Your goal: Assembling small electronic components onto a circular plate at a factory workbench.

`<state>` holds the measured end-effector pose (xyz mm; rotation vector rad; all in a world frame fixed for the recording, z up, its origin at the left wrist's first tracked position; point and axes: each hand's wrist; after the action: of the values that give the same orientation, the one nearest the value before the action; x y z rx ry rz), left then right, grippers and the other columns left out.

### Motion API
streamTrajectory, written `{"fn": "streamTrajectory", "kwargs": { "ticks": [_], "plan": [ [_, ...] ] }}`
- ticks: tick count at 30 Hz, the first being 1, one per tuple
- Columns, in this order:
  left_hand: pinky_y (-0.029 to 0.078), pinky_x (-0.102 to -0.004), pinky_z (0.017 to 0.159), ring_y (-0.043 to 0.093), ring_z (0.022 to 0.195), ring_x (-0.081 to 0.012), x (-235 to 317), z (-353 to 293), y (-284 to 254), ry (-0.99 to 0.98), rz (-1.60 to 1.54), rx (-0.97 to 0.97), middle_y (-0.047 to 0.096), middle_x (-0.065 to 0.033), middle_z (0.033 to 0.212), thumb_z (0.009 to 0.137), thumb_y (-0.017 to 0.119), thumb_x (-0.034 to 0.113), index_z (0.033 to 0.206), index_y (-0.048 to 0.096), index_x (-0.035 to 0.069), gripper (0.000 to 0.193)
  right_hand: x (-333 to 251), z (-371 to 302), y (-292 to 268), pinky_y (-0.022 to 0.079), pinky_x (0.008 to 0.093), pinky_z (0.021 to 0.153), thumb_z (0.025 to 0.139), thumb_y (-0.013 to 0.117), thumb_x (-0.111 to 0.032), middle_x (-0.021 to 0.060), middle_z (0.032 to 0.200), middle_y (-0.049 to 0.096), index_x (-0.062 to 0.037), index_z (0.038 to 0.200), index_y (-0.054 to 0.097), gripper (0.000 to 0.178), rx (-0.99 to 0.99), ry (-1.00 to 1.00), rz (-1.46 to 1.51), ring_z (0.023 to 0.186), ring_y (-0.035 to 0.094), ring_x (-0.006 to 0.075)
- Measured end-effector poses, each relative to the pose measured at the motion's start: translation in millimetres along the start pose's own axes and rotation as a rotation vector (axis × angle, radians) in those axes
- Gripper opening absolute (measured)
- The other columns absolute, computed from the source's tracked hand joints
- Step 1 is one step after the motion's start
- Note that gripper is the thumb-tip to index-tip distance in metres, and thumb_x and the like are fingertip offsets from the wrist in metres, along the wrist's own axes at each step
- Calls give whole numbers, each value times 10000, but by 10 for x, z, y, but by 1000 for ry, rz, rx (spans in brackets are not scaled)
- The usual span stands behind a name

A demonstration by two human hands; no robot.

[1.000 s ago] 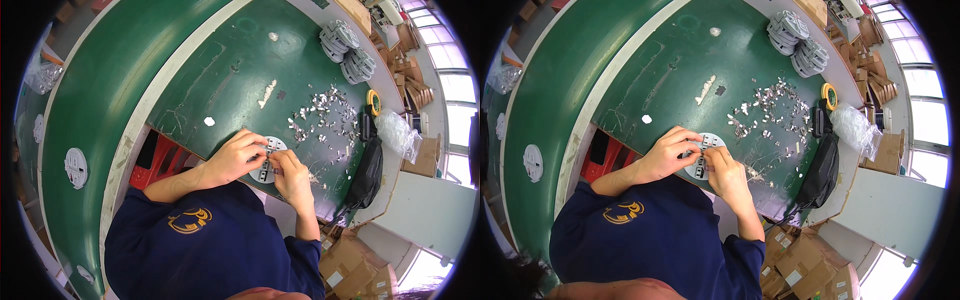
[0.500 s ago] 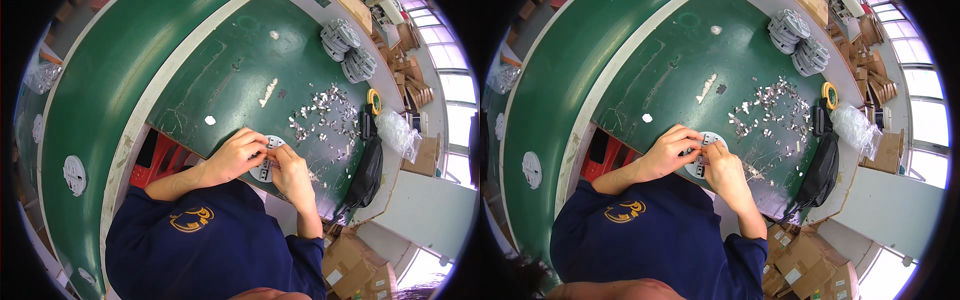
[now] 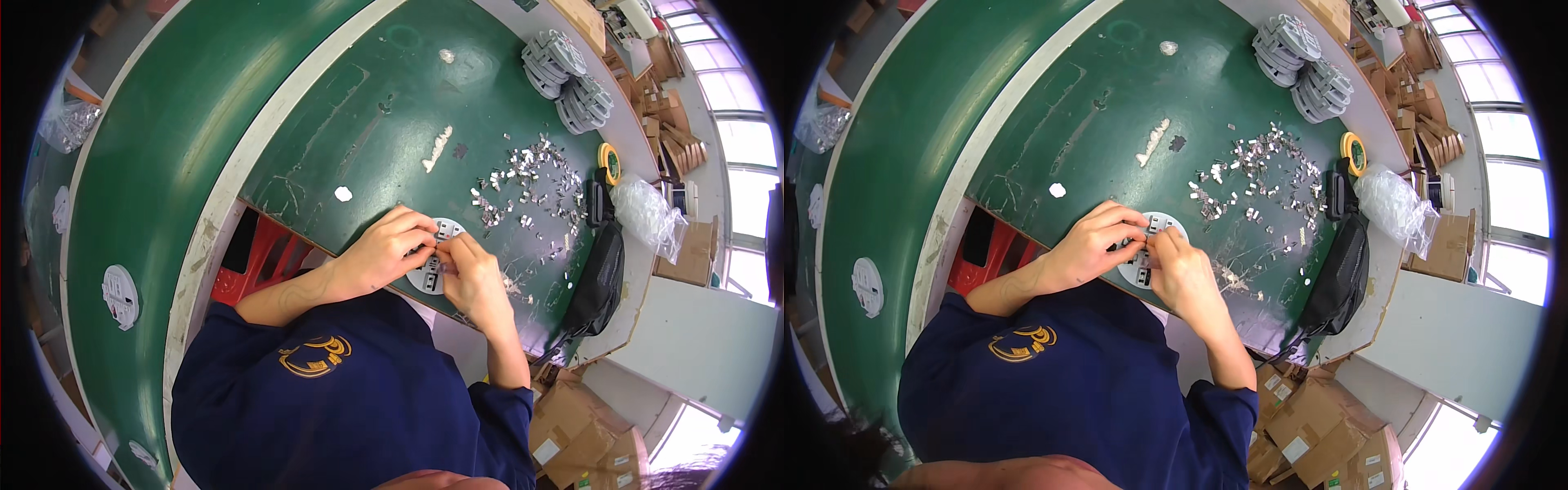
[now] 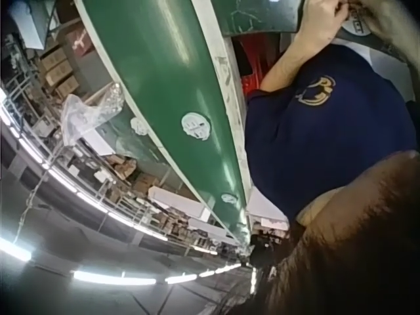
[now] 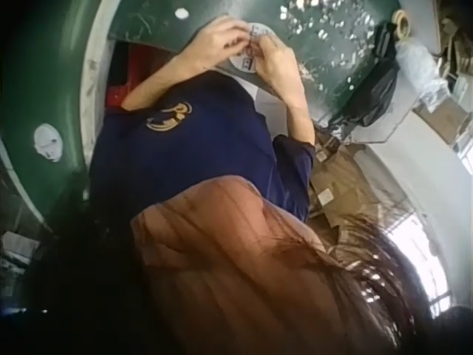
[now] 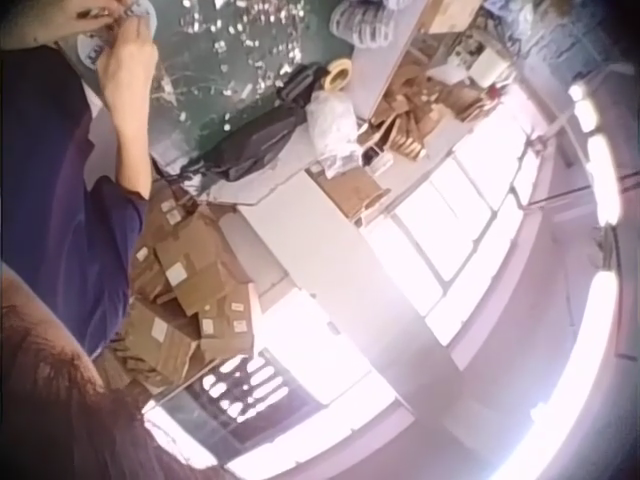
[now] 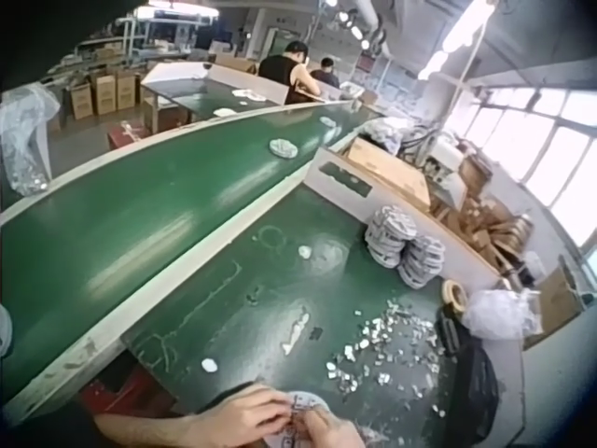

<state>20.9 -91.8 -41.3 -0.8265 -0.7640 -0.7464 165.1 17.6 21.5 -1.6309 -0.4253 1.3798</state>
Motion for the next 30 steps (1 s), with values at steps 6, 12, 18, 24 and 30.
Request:
{"fn": "streamTrajectory", "kwargs": {
  "ticks": [6,12,18,24,30],
  "plan": [
    [494,-385,905,576,1092,-298,-11,-90,-34,-40,-47,-45,604,-133,1207,755,786,120,1052,649,16,344,111,-76,-102,394,315,432,923,562,-28,61,569,477,-31,651,516,276,328,121,650,467,499,214],
    [341,-465,1102,360,1337,-378,97,-83,-76,44,182,-249,402,-221,1427,700,824,385,1353,411,-61,892,-22,25,175,269,261,400,1051,386,-225,-2,484,313,-97,558,333,513,616,-195,1439,420,282,106],
    [323,-470,1116,341,1351,-381,65,-87,-37,33,241,-284,385,-235,1436,674,837,404,1382,358,-92,988,-79,85,371,237,255,377,1071,331,-265,-5,466,267,-119,551,264,545,738,-122,1236,401,216,99],
    [336,-468,1095,369,1318,-369,38,-72,-49,34,236,-284,395,-219,1428,647,848,389,1378,366,-84,995,-51,98,483,239,276,385,1062,345,-226,15,472,300,-95,560,279,523,725,-193,1127,409,241,109],
    [338,-461,1086,389,1293,-360,52,-80,-41,23,230,-270,406,-207,1421,638,848,376,1373,373,-77,985,-61,68,453,233,295,389,1065,338,-220,7,473,294,-100,568,273,515,714,-203,1172,411,238,104]
  ]
}}
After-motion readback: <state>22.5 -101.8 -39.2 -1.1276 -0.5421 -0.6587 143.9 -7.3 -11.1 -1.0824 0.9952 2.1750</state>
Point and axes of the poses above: each hand's wrist, its own z-axis towards the middle knuckle, its own y-axis out of the palm, x = y × z
